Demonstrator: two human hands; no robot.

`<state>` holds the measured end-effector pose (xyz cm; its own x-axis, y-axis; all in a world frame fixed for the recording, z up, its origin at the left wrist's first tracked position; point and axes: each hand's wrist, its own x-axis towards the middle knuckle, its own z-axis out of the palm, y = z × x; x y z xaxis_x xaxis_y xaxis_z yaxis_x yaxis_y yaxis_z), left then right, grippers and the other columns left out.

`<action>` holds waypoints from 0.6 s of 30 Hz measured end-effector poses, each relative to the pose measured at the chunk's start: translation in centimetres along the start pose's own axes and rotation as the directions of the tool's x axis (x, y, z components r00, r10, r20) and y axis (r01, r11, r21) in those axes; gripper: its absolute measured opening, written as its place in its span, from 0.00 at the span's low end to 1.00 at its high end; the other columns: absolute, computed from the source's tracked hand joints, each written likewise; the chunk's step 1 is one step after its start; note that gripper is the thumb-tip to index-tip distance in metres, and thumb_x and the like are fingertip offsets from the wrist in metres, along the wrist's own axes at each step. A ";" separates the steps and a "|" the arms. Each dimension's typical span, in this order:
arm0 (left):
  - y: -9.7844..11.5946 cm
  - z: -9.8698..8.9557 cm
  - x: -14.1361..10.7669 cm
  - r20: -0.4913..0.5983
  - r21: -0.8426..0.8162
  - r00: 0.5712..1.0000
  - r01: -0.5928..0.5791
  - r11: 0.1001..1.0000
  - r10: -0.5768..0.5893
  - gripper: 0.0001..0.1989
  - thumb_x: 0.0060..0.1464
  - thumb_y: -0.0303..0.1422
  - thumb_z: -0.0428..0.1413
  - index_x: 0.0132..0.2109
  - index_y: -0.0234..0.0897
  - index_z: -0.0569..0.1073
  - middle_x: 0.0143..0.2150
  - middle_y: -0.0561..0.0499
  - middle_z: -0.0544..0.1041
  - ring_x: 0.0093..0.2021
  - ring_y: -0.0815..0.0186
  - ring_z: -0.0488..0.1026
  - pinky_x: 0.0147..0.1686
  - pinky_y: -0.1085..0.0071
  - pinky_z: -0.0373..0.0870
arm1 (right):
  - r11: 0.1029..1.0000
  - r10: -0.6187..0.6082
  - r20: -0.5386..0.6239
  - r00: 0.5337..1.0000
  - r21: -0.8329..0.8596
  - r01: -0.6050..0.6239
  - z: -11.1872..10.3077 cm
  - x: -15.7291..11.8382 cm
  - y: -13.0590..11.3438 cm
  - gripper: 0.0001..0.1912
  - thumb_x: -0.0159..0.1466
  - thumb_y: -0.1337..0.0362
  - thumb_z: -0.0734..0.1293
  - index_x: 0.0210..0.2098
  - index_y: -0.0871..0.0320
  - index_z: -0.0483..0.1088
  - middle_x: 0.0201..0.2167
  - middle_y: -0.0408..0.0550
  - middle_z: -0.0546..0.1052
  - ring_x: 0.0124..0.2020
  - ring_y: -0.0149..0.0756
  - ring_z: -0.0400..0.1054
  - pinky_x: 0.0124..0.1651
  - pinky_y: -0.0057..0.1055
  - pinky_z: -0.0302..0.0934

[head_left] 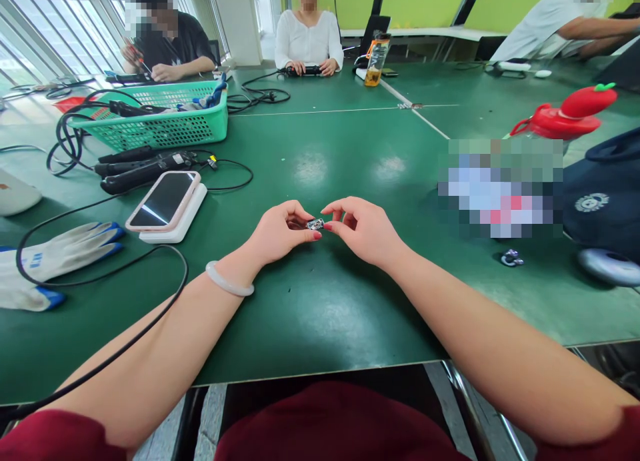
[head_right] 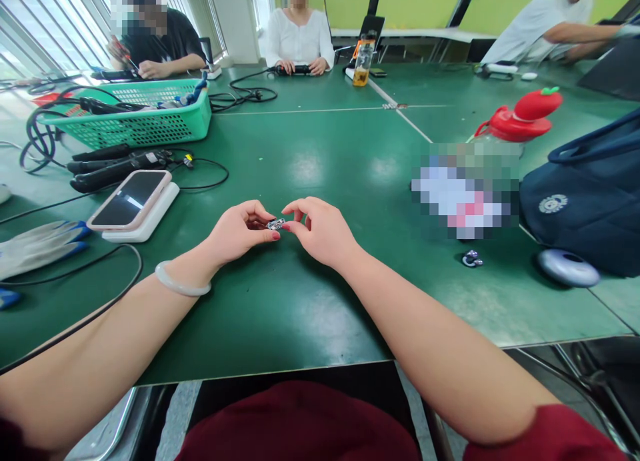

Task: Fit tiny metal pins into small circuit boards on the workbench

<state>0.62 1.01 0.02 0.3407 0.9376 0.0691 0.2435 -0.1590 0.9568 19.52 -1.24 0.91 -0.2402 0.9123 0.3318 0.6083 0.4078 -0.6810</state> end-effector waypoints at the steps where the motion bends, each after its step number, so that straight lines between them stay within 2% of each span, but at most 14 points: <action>1: 0.0 0.0 0.0 -0.005 -0.014 1.000 -0.002 1.000 0.002 0.17 0.36 0.34 0.68 0.31 0.35 0.68 0.32 0.51 0.77 0.32 0.66 0.74 0.37 0.65 0.71 | 1.000 0.007 0.018 1.000 0.003 -0.007 0.0 0.0 0.0 0.10 0.58 0.64 0.67 0.40 0.55 0.72 0.32 0.43 0.73 0.24 0.27 0.60 0.33 0.28 0.57; 4: 0.0 0.0 0.1 0.000 -0.046 1.000 -0.006 0.999 0.006 0.17 0.36 0.33 0.67 0.31 0.35 0.69 0.32 0.50 0.78 0.32 0.66 0.75 0.38 0.65 0.71 | 1.000 0.014 0.049 0.999 -0.018 -0.013 0.1 0.0 0.1 0.09 0.58 0.64 0.67 0.40 0.55 0.73 0.33 0.43 0.73 0.24 0.26 0.59 0.33 0.28 0.57; 9: -0.1 -0.1 0.1 0.022 -0.105 1.000 0.014 0.994 -0.012 0.15 0.40 0.33 0.66 0.37 0.33 0.73 0.36 0.48 0.79 0.37 0.65 0.76 0.44 0.64 0.71 | 0.995 -0.024 0.016 1.000 -0.096 0.025 0.5 0.0 0.1 0.07 0.59 0.60 0.67 0.34 0.57 0.73 0.30 0.43 0.72 0.26 0.28 0.61 0.33 0.28 0.55; 12: 0.0 -0.1 0.0 0.078 -0.238 0.996 0.071 0.969 -0.053 0.16 0.44 0.32 0.64 0.42 0.33 0.75 0.40 0.46 0.79 0.40 0.65 0.76 0.48 0.65 0.69 | 0.985 -0.052 0.001 0.999 -0.165 0.051 0.9 -0.1 -0.1 0.10 0.59 0.57 0.68 0.33 0.57 0.72 0.30 0.44 0.72 0.28 0.29 0.62 0.33 0.27 0.54; 15: 0.3 0.0 -0.1 0.172 -0.360 0.980 0.155 0.920 -0.098 0.16 0.46 0.32 0.63 0.44 0.32 0.75 0.40 0.46 0.79 0.40 0.67 0.76 0.48 0.66 0.69 | 0.968 -0.081 0.010 0.997 -0.238 0.081 1.4 -0.2 -0.3 0.10 0.60 0.57 0.68 0.31 0.57 0.70 0.30 0.44 0.73 0.31 0.31 0.64 0.34 0.28 0.54; 18: 0.5 0.1 -0.1 0.223 -0.372 0.963 0.226 0.900 -0.150 0.16 0.46 0.31 0.62 0.45 0.32 0.76 0.38 0.46 0.79 0.36 0.68 0.75 0.46 0.66 0.70 | 0.965 -0.087 0.046 0.995 -0.245 0.096 1.7 -0.2 -0.5 0.10 0.60 0.57 0.68 0.29 0.57 0.70 0.30 0.44 0.73 0.32 0.31 0.65 0.34 0.28 0.54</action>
<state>0.80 0.76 0.47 0.4939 0.8583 -0.1394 -0.0415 0.1834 0.9822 17.99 -1.60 0.09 -0.3267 0.8740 0.3596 0.7490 0.4715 -0.4654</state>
